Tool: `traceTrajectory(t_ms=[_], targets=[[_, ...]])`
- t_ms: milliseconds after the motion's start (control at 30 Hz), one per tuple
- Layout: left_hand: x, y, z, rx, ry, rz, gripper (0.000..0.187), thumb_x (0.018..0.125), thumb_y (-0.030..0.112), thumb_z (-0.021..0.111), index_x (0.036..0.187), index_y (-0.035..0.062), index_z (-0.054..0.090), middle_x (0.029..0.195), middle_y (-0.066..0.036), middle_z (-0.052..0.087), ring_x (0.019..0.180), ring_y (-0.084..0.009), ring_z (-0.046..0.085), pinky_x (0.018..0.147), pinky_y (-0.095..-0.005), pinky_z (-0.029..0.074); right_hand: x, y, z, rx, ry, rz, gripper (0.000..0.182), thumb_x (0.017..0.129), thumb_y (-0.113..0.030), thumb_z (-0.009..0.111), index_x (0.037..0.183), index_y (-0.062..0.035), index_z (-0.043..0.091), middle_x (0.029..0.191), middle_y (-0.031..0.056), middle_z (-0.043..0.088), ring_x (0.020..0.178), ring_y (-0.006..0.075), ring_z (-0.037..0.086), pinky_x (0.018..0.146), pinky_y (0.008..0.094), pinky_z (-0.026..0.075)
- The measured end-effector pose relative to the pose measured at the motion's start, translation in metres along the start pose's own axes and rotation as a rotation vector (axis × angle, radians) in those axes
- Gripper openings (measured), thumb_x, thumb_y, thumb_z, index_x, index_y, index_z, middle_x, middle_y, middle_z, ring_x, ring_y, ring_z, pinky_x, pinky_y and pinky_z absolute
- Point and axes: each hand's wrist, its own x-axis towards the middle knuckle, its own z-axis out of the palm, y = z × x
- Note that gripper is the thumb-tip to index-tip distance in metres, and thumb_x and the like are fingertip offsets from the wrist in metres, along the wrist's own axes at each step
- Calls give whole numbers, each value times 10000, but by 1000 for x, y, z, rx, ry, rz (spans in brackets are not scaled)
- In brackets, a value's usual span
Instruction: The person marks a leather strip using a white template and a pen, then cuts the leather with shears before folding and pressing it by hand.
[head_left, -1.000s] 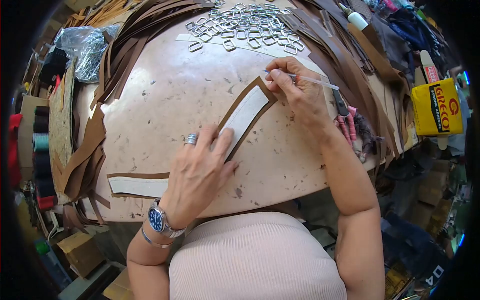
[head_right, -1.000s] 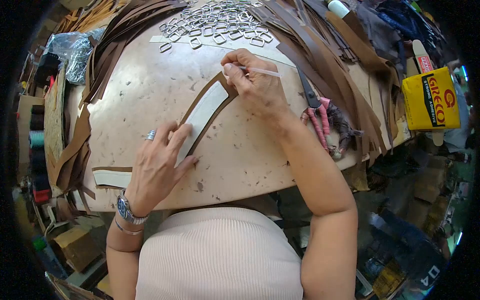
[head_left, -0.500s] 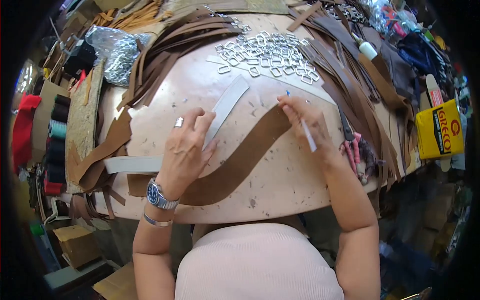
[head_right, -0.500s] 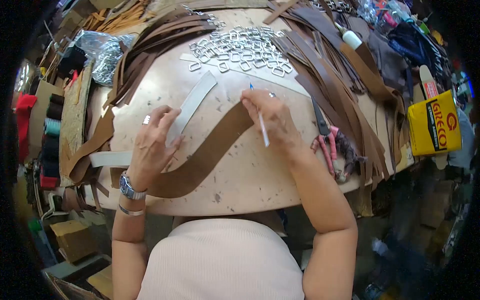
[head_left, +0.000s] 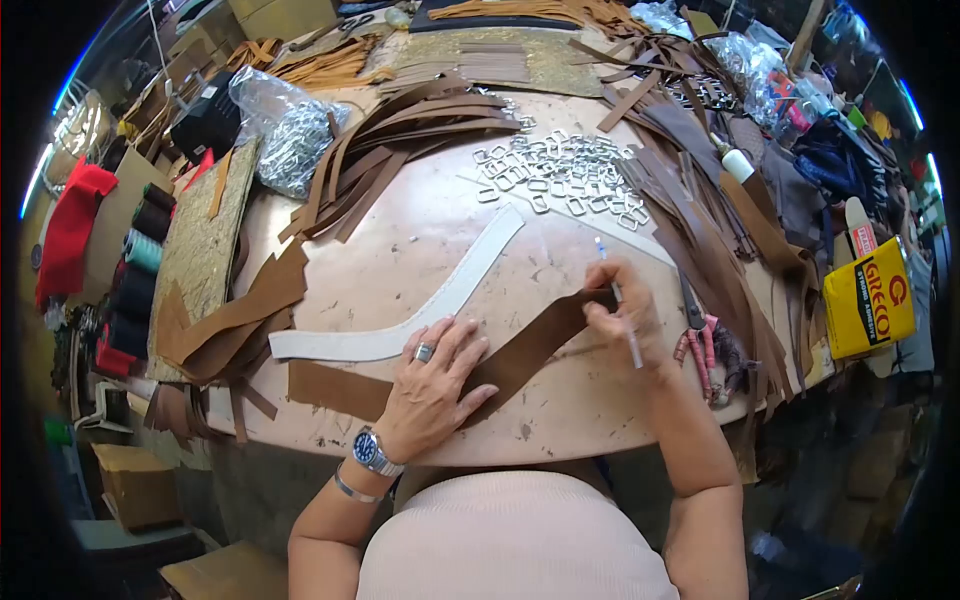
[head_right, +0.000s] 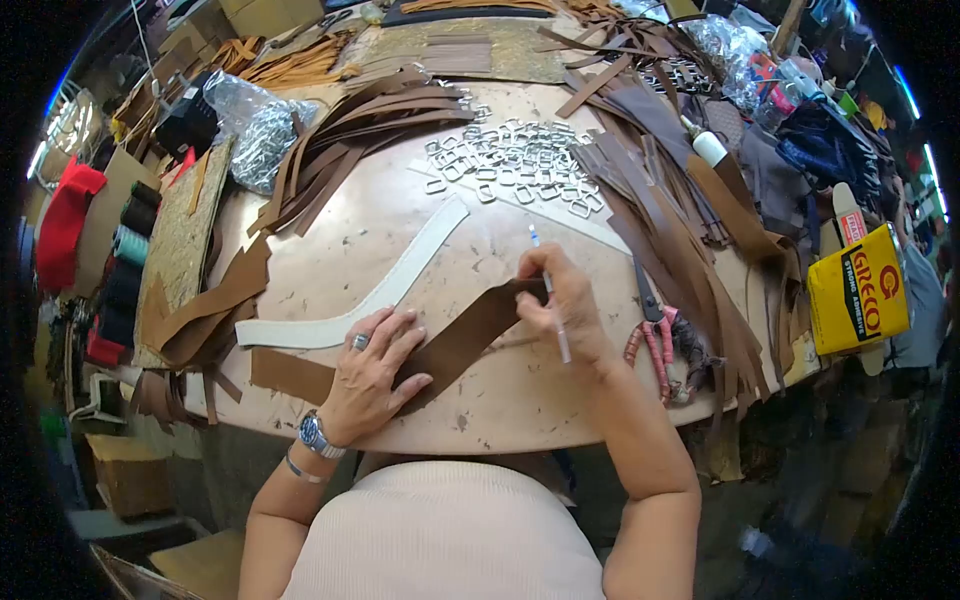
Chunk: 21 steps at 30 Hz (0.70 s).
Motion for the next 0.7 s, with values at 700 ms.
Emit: traceTrajectory(t_ms=[700], targets=[[-19,-18,-31,-103,76,-137,174,747,120,642,899,60,582,747,-80,601,639,-233,576,592,-323,436,2,-4,-4,-175,110,-49,268,649,59,511,896,-21,445,823,142,492,690,277,498,634,344,416]])
